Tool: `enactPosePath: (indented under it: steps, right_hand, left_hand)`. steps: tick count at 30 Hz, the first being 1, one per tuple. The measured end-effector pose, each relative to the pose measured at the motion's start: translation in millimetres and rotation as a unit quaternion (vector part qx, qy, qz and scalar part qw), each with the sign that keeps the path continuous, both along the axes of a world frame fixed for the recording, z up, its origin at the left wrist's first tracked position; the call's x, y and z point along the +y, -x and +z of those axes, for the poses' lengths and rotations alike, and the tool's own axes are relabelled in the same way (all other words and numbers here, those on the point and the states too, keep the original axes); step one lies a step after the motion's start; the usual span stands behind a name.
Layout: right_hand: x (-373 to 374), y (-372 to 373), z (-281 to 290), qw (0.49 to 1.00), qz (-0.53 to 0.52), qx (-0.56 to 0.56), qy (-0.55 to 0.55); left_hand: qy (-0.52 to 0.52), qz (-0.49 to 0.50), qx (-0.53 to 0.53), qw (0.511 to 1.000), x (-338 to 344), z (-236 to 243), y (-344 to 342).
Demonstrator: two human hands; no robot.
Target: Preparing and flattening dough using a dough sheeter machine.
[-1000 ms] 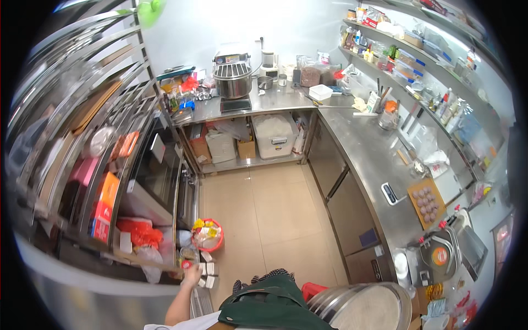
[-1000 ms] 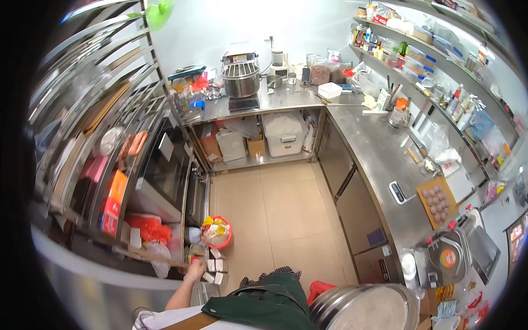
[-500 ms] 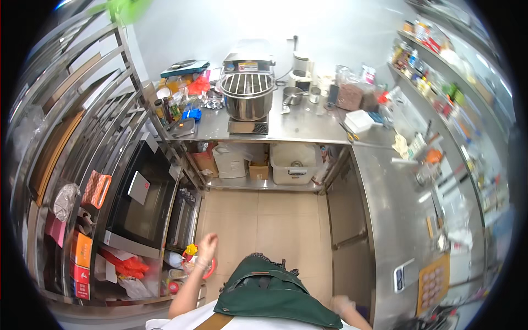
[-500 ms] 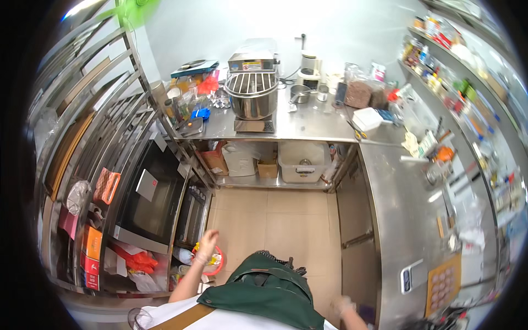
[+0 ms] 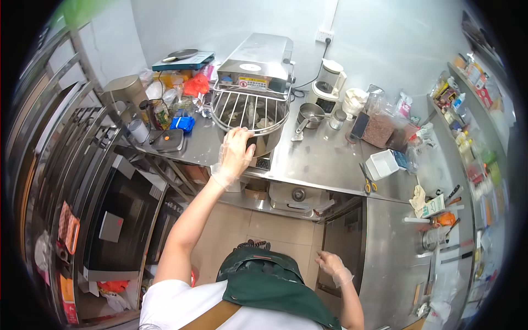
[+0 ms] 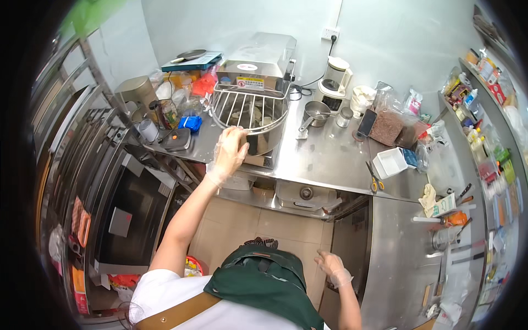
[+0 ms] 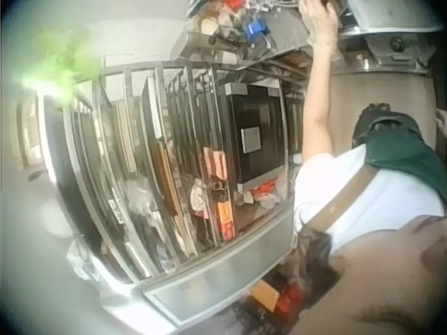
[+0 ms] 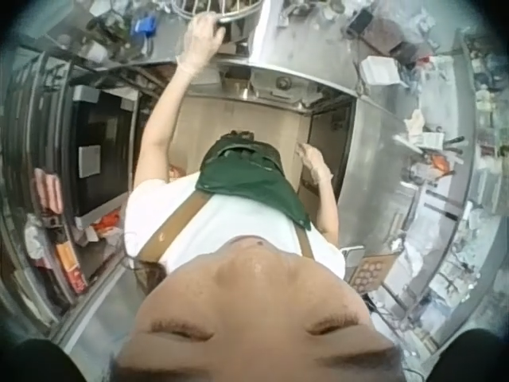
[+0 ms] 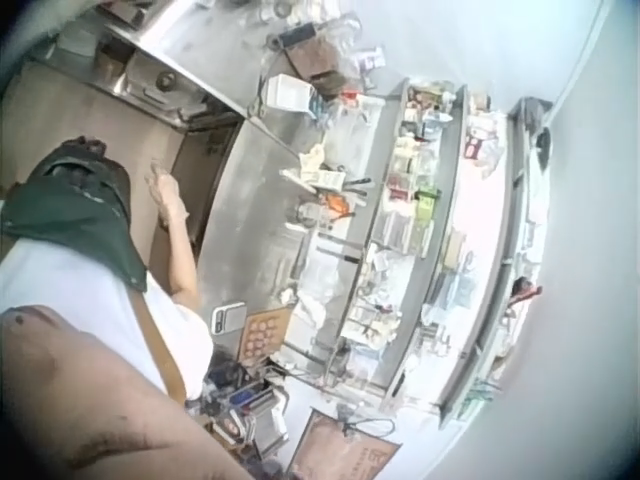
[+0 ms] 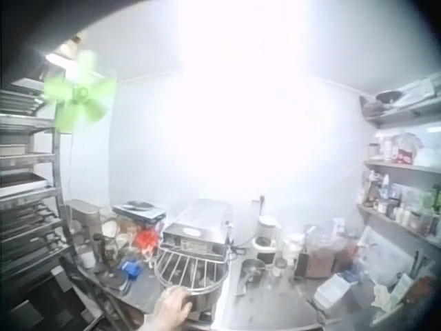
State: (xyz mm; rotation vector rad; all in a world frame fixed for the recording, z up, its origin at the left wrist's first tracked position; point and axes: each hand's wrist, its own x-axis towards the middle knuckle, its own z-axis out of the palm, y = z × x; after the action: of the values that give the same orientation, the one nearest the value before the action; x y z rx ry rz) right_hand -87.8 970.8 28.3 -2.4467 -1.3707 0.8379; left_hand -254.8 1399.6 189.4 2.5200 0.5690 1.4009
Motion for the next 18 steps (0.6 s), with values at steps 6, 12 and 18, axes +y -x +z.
enactPosePath:
  steps: [6, 12, 18]
  right_hand:
    - [16.0, -58.9, -25.0, 0.986, -0.07, 0.119, 0.091]
    - [114.9, -185.0, -19.9, 0.998, 0.043, 0.043, 0.016]
    - [268.0, -283.1, 68.8, 0.979, 0.118, 0.018, -0.166]
  left_hand:
    - [-0.004, 0.045, 0.054, 0.997, 45.1, -26.9, -45.9]
    - [-0.031, 0.076, 0.051, 0.995, 45.2, -10.8, -51.0]
    - [-0.17, 0.147, 0.054, 0.973, 55.4, 125.0, -54.3]
